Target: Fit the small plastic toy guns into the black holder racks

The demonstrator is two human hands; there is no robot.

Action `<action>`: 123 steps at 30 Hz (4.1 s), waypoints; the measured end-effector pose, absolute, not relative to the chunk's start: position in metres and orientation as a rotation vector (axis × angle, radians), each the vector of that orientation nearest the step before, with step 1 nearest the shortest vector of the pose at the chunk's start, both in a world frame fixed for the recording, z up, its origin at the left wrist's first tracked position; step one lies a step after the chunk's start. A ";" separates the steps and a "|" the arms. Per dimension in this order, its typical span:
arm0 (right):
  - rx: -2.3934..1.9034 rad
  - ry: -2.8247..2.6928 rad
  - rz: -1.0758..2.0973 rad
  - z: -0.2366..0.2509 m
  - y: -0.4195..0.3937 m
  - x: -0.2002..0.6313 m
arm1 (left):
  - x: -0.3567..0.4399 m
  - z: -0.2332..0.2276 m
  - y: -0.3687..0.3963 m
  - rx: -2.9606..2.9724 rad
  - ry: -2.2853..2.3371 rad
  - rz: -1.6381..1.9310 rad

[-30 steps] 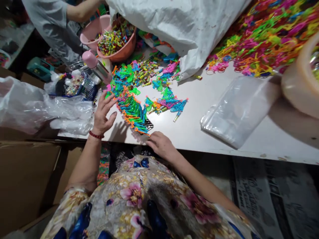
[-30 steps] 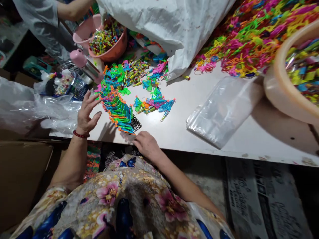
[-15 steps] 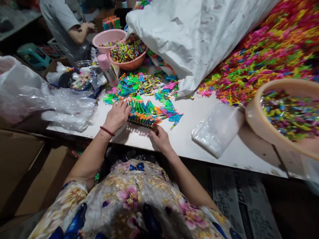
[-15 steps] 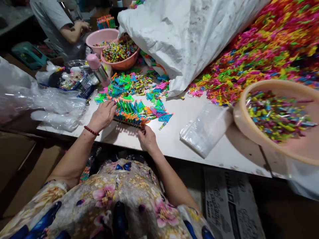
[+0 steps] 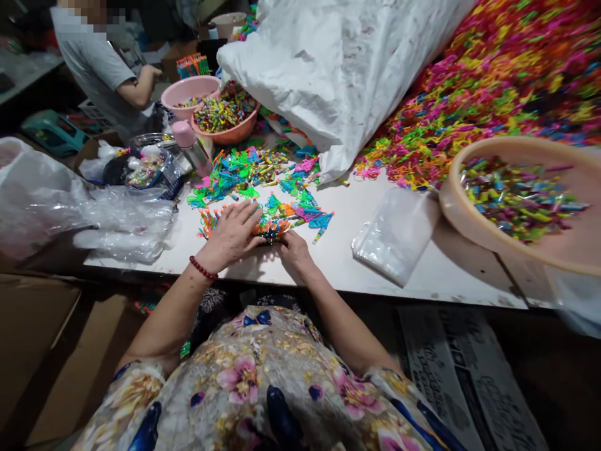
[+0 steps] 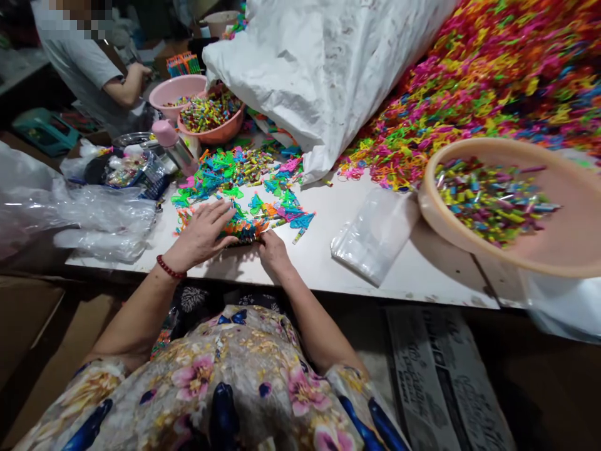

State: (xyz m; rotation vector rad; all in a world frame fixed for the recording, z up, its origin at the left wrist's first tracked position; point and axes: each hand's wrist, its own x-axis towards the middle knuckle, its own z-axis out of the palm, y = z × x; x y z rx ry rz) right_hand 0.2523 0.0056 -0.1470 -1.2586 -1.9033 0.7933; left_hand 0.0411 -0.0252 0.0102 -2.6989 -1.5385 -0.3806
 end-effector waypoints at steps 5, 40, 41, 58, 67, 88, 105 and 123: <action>-1.235 -2.026 0.847 -0.147 0.016 0.258 | 0.055 -0.005 0.003 -2.939 -1.481 -0.302; -1.151 -2.040 0.924 -0.150 0.002 0.251 | 0.050 -0.003 0.009 -2.983 -1.573 0.038; -1.112 -2.081 0.887 -0.151 0.000 0.253 | 0.050 -0.002 0.009 -2.982 -1.573 0.045; -1.213 -1.999 0.828 -0.141 -0.017 0.247 | 0.028 -0.005 0.001 -2.998 -1.507 -0.670; -1.182 -2.042 0.831 -0.154 -0.005 0.229 | 0.026 -0.014 -0.015 -2.826 -1.531 -0.474; -1.219 -1.862 0.957 -0.142 -0.019 0.224 | 0.020 -0.015 -0.020 -2.863 -1.568 -0.597; -1.131 -2.003 0.895 -0.146 -0.016 0.213 | 0.022 -0.015 -0.014 -2.881 -1.626 -0.327; -1.296 -1.096 1.558 -0.122 -0.032 0.266 | -0.015 0.004 -0.024 -3.230 -1.475 -0.708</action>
